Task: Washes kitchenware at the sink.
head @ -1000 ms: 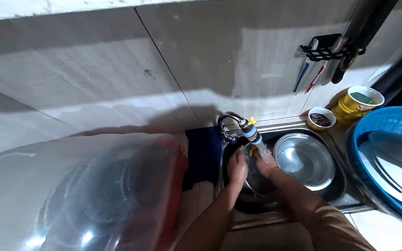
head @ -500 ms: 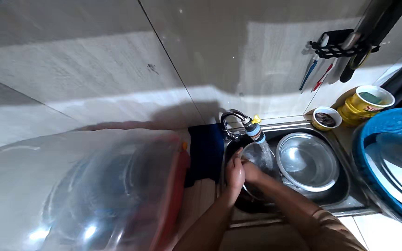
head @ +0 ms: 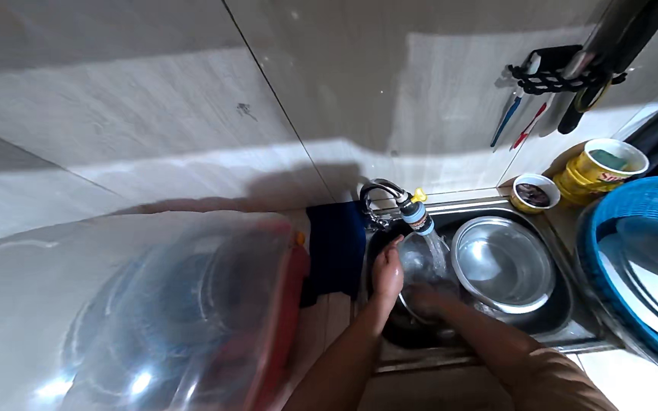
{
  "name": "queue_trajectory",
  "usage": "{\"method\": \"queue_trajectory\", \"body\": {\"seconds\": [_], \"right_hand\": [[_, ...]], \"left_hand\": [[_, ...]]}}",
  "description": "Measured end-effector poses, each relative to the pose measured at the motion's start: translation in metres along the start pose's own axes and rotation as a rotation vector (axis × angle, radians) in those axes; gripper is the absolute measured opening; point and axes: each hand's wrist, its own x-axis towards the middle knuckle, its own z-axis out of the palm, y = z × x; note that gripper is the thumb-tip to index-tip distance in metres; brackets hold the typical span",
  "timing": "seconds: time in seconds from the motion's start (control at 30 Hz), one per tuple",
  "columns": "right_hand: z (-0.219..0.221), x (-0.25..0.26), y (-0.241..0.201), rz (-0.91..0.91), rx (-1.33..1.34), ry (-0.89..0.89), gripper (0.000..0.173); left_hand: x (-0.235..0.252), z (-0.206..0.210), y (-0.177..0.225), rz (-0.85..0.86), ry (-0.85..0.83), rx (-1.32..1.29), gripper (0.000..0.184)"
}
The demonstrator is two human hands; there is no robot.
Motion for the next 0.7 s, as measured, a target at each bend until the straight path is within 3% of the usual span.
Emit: {"method": "queue_trajectory", "body": {"seconds": [0.07, 0.17, 0.23, 0.27, 0.37, 0.47, 0.53, 0.7], "right_hand": [[-0.016, -0.033, -0.035, -0.105, 0.367, 0.042, 0.038], [0.002, 0.002, -0.023, -0.361, 1.256, 0.34, 0.032], [-0.001, 0.016, -0.025, -0.559, 1.454, 0.539, 0.02], [-0.004, 0.022, -0.026, -0.625, 1.429, 0.68, 0.015], [-0.019, 0.043, -0.014, -0.579, 0.858, 1.112, 0.012], [-0.04, 0.065, 0.013, -0.307, 0.12, 1.36, 0.018], [-0.05, 0.079, 0.037, -0.148, -0.275, 1.321, 0.023], [-0.041, 0.096, 0.077, -0.063, -0.606, 0.885, 0.041]], "left_hand": [[0.002, -0.001, -0.001, -0.008, 0.005, -0.012, 0.053], [0.007, -0.001, -0.003, -0.029, 0.022, -0.042, 0.056], [0.008, 0.003, -0.004, -0.045, 0.025, -0.034, 0.057], [0.007, 0.007, -0.004, -0.055, 0.04, -0.019, 0.056], [-0.001, 0.015, 0.007, -0.109, 0.105, 0.039, 0.053], [-0.002, 0.012, 0.011, -0.088, 0.088, 0.074, 0.052], [0.0, 0.01, 0.002, -0.037, 0.058, 0.072, 0.052], [0.006, 0.008, -0.001, -0.032, 0.045, 0.048, 0.052]]}}
